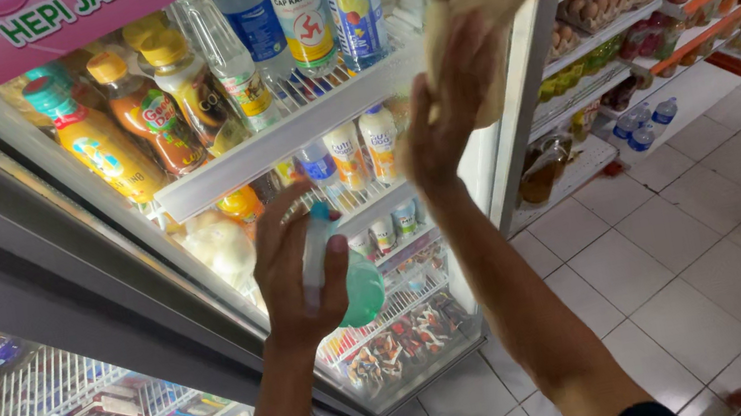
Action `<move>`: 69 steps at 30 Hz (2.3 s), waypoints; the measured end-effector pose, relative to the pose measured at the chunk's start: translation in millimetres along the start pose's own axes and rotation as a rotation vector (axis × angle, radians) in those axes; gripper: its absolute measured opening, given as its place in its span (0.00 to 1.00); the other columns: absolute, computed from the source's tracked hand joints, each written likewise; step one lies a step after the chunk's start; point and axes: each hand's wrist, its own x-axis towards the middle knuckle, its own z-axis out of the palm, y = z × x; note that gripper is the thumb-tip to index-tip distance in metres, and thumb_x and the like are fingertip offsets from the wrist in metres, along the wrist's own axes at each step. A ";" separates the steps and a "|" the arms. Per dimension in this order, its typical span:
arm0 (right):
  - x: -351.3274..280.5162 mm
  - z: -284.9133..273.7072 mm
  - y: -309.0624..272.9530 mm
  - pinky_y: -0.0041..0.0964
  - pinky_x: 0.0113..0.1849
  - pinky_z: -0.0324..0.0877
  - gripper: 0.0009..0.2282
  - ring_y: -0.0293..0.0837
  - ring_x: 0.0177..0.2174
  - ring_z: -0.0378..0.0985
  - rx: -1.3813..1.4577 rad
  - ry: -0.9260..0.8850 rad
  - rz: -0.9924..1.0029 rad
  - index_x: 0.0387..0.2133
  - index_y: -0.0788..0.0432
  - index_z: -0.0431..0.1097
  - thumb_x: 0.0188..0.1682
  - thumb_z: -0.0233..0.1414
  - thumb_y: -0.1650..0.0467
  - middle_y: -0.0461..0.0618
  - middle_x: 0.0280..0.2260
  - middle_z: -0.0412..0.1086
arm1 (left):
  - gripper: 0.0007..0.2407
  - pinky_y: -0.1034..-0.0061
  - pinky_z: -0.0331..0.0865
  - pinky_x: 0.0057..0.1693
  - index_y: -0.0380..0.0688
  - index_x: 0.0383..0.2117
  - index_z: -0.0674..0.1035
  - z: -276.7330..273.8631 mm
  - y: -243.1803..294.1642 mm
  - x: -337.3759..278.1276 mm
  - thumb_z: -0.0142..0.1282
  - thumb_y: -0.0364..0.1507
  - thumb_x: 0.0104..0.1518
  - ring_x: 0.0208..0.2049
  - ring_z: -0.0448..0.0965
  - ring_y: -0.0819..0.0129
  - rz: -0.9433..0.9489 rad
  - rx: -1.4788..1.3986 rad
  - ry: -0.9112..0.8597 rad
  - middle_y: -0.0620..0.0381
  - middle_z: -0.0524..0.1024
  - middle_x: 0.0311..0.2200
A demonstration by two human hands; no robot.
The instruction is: The person cleans the exterior glass and frame of a beverage refrigerator door with a spray bottle and a cloth.
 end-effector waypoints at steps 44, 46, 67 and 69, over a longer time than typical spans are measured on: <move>-24.0 34.3 -186.4 0.54 0.68 0.43 0.14 0.55 0.67 0.58 0.098 -0.307 -0.511 0.62 0.57 0.70 0.65 0.50 0.73 0.50 0.65 0.64 | 0.17 0.66 0.60 0.72 0.29 0.40 0.81 -94.2 17.2 -34.0 0.51 0.36 0.65 0.60 0.73 0.58 -0.260 -0.132 0.200 0.37 0.64 0.70; -44.5 40.2 -188.2 0.54 0.67 0.45 0.15 0.52 0.66 0.60 0.122 -0.347 -0.610 0.61 0.56 0.71 0.62 0.51 0.72 0.47 0.64 0.65 | 0.18 0.67 0.63 0.69 0.29 0.39 0.81 -111.8 14.1 -38.8 0.52 0.39 0.64 0.55 0.78 0.60 -0.285 -0.105 0.221 0.38 0.68 0.68; -55.5 48.6 -171.2 0.59 0.67 0.42 0.15 0.59 0.67 0.57 0.079 -0.318 -0.470 0.58 0.55 0.75 0.59 0.52 0.77 0.47 0.62 0.67 | 0.08 0.72 0.76 0.51 0.29 0.37 0.80 -128.1 -17.5 -75.2 0.54 0.26 0.62 0.40 0.82 0.67 -0.249 -0.096 0.110 0.29 0.60 0.69; -95.6 34.1 -150.3 0.58 0.66 0.45 0.14 0.56 0.64 0.60 0.064 -0.385 -0.604 0.54 0.51 0.77 0.56 0.55 0.76 0.45 0.59 0.70 | 0.08 0.72 0.76 0.49 0.29 0.37 0.81 -129.0 -17.1 -76.7 0.54 0.26 0.61 0.35 0.79 0.69 -0.274 -0.106 0.098 0.28 0.60 0.69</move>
